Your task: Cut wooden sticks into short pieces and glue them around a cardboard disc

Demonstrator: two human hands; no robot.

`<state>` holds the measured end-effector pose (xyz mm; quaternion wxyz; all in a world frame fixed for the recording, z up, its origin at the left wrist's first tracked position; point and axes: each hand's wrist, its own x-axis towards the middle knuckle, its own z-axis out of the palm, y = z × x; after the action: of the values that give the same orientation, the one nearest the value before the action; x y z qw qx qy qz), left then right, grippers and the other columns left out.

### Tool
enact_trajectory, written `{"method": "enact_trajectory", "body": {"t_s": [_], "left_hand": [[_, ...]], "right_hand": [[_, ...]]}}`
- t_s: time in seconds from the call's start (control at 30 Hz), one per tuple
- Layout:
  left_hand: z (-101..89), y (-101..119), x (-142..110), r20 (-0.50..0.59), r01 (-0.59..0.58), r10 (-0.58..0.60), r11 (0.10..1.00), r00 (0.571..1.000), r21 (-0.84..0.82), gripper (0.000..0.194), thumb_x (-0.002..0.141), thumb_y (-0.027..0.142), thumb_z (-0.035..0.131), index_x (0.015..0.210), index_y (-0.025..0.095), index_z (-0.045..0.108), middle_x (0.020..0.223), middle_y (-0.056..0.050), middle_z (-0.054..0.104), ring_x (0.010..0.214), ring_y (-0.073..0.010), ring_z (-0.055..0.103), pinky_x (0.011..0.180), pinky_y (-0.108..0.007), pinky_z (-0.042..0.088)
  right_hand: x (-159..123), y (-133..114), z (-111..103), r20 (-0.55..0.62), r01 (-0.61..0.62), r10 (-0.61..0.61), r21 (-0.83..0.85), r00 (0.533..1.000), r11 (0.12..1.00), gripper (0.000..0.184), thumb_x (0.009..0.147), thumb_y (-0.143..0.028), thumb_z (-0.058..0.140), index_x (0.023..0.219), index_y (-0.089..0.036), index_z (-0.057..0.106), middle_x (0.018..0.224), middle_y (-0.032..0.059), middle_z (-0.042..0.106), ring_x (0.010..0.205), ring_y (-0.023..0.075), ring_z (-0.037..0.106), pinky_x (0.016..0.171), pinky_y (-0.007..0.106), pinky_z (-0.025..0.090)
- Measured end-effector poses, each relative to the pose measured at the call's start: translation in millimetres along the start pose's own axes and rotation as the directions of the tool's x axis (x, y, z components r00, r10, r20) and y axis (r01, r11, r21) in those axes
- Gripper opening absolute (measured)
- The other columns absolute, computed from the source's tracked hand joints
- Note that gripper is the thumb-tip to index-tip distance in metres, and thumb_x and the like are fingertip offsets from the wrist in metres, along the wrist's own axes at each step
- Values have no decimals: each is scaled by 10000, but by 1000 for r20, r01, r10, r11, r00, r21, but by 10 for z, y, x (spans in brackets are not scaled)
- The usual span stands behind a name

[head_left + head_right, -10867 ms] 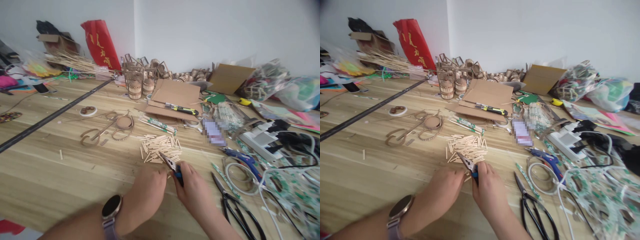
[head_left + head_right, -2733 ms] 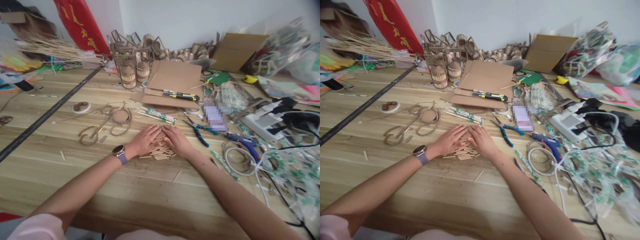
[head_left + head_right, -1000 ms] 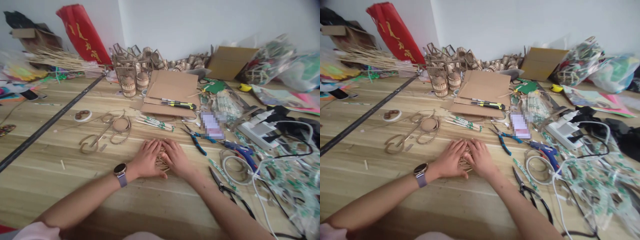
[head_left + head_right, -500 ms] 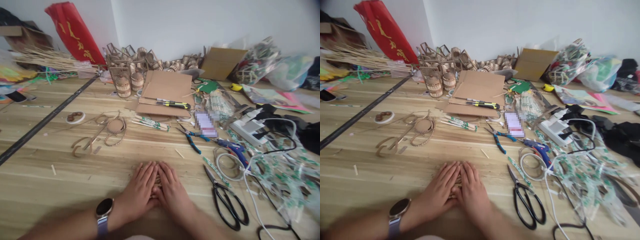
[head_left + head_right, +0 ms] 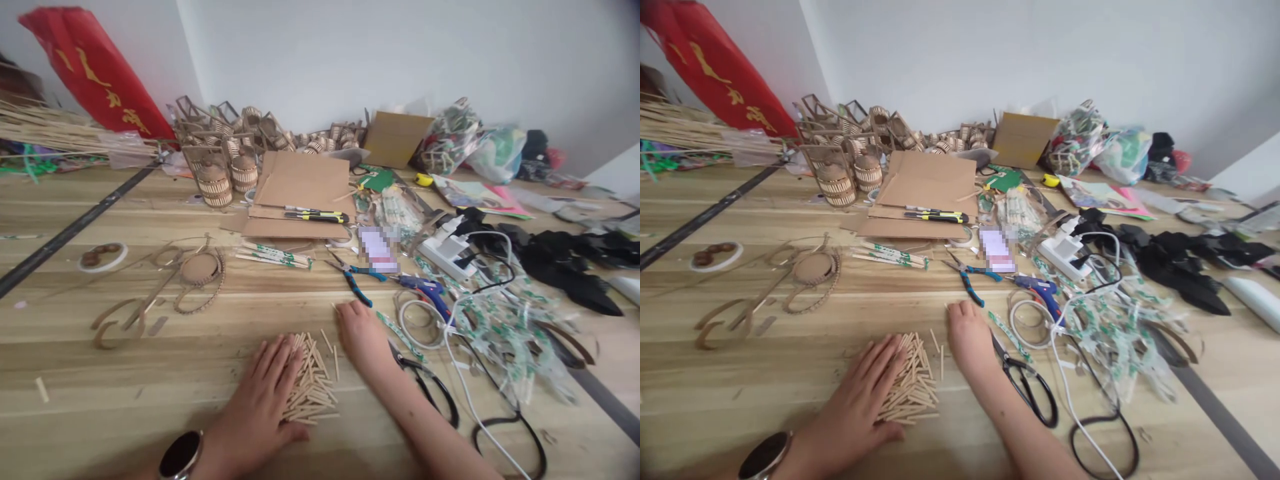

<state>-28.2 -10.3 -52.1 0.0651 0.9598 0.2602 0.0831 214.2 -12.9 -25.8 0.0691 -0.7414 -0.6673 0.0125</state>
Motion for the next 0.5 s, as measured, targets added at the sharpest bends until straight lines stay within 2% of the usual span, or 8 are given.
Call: {"method": "enact_trajectory", "body": {"t_s": [0.13,0.2,0.23,0.3,0.33,0.37,0.43,0.5], "left_hand": [[-30,4,84,40,5,-4,1000,999,-9,1033,737,807,406,1506,207,64,1541,-171,231,1395,-400,216,1075,-612,247],[-39,-3,120,36,-4,4,1000,999,8,1044,719,831,387,1504,221,70,1546,-175,211,1393,-433,187,1051,-655,227],[-38,-9,130,25,-17,16,1000,1000,21,1038,723,832,379,1504,221,72,1547,-176,208,1392,-441,182,1049,-660,217],[-26,-24,136,-6,-49,49,998,999,50,1012,742,819,370,1504,218,83,1546,-171,217,1390,-436,188,1063,-645,194],[-17,-31,133,-18,-62,63,996,998,63,1002,750,813,368,1505,216,87,1544,-167,226,1391,-428,193,1072,-633,184],[-9,-36,129,-27,-70,72,995,997,72,996,755,810,366,1505,216,90,1541,-164,237,1391,-420,200,1077,-625,181],[-1,-42,122,-33,-71,74,994,997,79,993,757,811,357,1505,218,83,1534,-161,259,1387,-414,217,1072,-621,197],[-4,-39,121,-39,-57,61,995,997,78,991,762,808,351,1504,217,67,1527,-164,277,1375,-414,245,1056,-622,227]], "right_hand": [[-239,-188,-6,51,94,-99,87,994,992,239,880,-65,470,944,-198,658,891,62,664,830,185,634,748,260,493],[-294,-146,-107,74,129,-149,219,986,967,230,897,-108,465,918,-220,665,881,41,685,817,171,645,730,244,496],[-293,-59,-185,70,104,-128,274,989,956,224,909,-144,459,935,-224,667,898,39,700,830,170,652,736,244,497],[-254,243,-383,-8,-105,109,210,994,972,226,908,-207,459,989,-215,670,959,60,718,859,186,663,761,268,495],[-234,438,-494,-59,-297,306,123,950,947,231,911,-255,453,963,-222,675,954,60,721,857,193,663,761,277,487],[-225,642,-604,-92,-398,403,75,910,914,261,912,-280,434,908,-200,682,908,89,719,827,220,660,728,304,480],[-258,1016,-786,-118,-502,501,23,857,864,348,907,-341,416,736,-175,669,733,115,696,668,230,637,610,315,448],[-359,1265,-868,-107,-566,562,-14,820,824,392,861,-414,477,565,-190,601,564,86,636,499,199,567,492,299,382]]}}
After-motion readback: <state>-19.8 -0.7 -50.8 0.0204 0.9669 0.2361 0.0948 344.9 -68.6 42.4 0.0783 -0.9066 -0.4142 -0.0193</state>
